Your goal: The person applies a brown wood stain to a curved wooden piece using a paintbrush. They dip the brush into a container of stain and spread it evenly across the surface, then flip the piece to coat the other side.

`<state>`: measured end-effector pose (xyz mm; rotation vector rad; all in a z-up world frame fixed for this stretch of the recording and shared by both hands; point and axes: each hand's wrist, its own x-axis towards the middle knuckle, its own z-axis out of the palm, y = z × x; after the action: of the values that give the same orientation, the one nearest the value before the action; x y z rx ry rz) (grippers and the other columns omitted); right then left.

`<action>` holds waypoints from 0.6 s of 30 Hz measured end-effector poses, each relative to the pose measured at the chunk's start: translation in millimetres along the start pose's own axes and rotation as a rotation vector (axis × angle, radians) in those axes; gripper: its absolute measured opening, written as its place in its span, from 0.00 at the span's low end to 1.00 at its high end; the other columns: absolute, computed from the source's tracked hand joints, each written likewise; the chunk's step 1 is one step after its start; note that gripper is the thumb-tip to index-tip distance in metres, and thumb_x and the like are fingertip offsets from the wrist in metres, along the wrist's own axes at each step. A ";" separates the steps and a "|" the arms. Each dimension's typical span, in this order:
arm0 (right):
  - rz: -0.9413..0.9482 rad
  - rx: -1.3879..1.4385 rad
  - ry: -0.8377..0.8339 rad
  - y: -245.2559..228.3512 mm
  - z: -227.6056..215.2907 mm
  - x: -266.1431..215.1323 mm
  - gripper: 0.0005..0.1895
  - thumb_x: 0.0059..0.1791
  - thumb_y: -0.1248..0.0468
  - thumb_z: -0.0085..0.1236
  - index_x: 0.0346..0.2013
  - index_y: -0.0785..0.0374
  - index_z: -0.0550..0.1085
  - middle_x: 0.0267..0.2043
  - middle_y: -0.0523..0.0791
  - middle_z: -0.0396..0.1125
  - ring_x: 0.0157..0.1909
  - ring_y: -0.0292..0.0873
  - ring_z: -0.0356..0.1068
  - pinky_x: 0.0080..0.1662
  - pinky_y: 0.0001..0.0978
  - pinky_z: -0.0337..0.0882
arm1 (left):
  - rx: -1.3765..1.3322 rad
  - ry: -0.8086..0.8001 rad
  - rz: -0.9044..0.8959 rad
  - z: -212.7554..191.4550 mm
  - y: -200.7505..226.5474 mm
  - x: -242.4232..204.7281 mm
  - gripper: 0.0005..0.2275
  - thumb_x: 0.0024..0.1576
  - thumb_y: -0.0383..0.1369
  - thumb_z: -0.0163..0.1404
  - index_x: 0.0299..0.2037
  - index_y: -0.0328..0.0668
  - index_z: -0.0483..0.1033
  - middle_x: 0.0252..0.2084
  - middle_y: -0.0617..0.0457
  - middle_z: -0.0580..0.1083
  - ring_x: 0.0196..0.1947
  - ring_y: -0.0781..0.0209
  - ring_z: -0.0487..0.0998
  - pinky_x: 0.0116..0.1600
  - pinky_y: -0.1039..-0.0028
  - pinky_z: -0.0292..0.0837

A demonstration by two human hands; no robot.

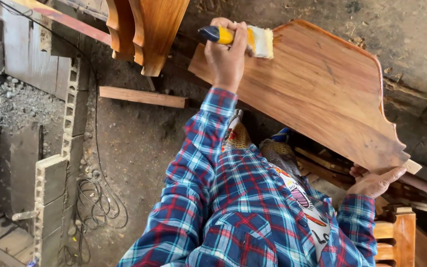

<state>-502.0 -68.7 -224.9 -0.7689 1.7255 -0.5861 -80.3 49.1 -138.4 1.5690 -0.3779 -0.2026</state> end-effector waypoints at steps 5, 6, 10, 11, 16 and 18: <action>-0.024 0.018 -0.001 5.2 -2.5 8.4 0.59 0.30 0.18 0.30 0.63 0.49 0.70 0.39 0.37 0.75 0.25 0.34 0.67 0.27 0.24 0.68 | 0.340 0.195 -0.024 -58.2 9.5 -1.5 0.04 0.59 0.31 0.51 0.34 0.48 0.69 0.35 0.51 0.78 0.34 0.61 0.82 0.38 0.72 0.84; -0.022 0.023 -0.002 1.1 0.1 2.5 0.59 0.30 0.18 0.30 0.63 0.49 0.70 0.39 0.37 0.75 0.25 0.34 0.67 0.27 0.24 0.68 | 0.341 0.193 -0.019 -74.4 14.6 -2.1 0.04 0.59 0.31 0.51 0.34 0.48 0.69 0.35 0.51 0.78 0.34 0.61 0.82 0.38 0.72 0.84; -0.074 0.025 -0.019 -10.6 6.5 -15.1 0.60 0.31 0.18 0.31 0.64 0.51 0.69 0.49 0.39 0.75 0.28 0.34 0.69 0.28 0.23 0.70 | 0.574 0.217 0.022 -105.5 30.6 -5.0 0.08 0.58 0.25 0.52 0.33 0.49 0.66 0.34 0.52 0.76 0.32 0.62 0.82 0.33 0.73 0.83; -0.093 0.012 -0.011 -13.0 6.8 -18.4 0.59 0.32 0.18 0.31 0.64 0.51 0.70 0.48 0.38 0.75 0.28 0.33 0.69 0.27 0.21 0.70 | 0.639 0.207 0.130 -106.4 33.1 -7.7 0.08 0.58 0.25 0.52 0.32 0.48 0.65 0.32 0.54 0.74 0.31 0.63 0.79 0.35 0.73 0.80; -0.051 0.009 -0.019 -16.5 10.3 -21.5 0.58 0.30 0.19 0.28 0.62 0.48 0.71 0.40 0.38 0.71 0.26 0.35 0.65 0.28 0.23 0.65 | 0.239 0.025 0.116 -22.4 27.7 -4.2 0.05 0.61 0.33 0.48 0.35 0.46 0.67 0.39 0.53 0.70 0.35 0.63 0.76 0.34 0.74 0.81; -0.025 -0.032 -0.003 -16.8 13.5 -22.1 0.60 0.29 0.18 0.25 0.61 0.49 0.73 0.27 0.39 0.67 0.23 0.35 0.63 0.27 0.21 0.64 | 0.214 -0.018 0.166 4.1 25.5 -2.0 0.06 0.62 0.36 0.47 0.35 0.47 0.66 0.39 0.54 0.69 0.35 0.64 0.74 0.38 0.75 0.79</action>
<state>-481.6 -63.4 -202.4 -0.8146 1.7281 -0.5757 -86.5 46.1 -113.4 1.7373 -0.5558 -0.0485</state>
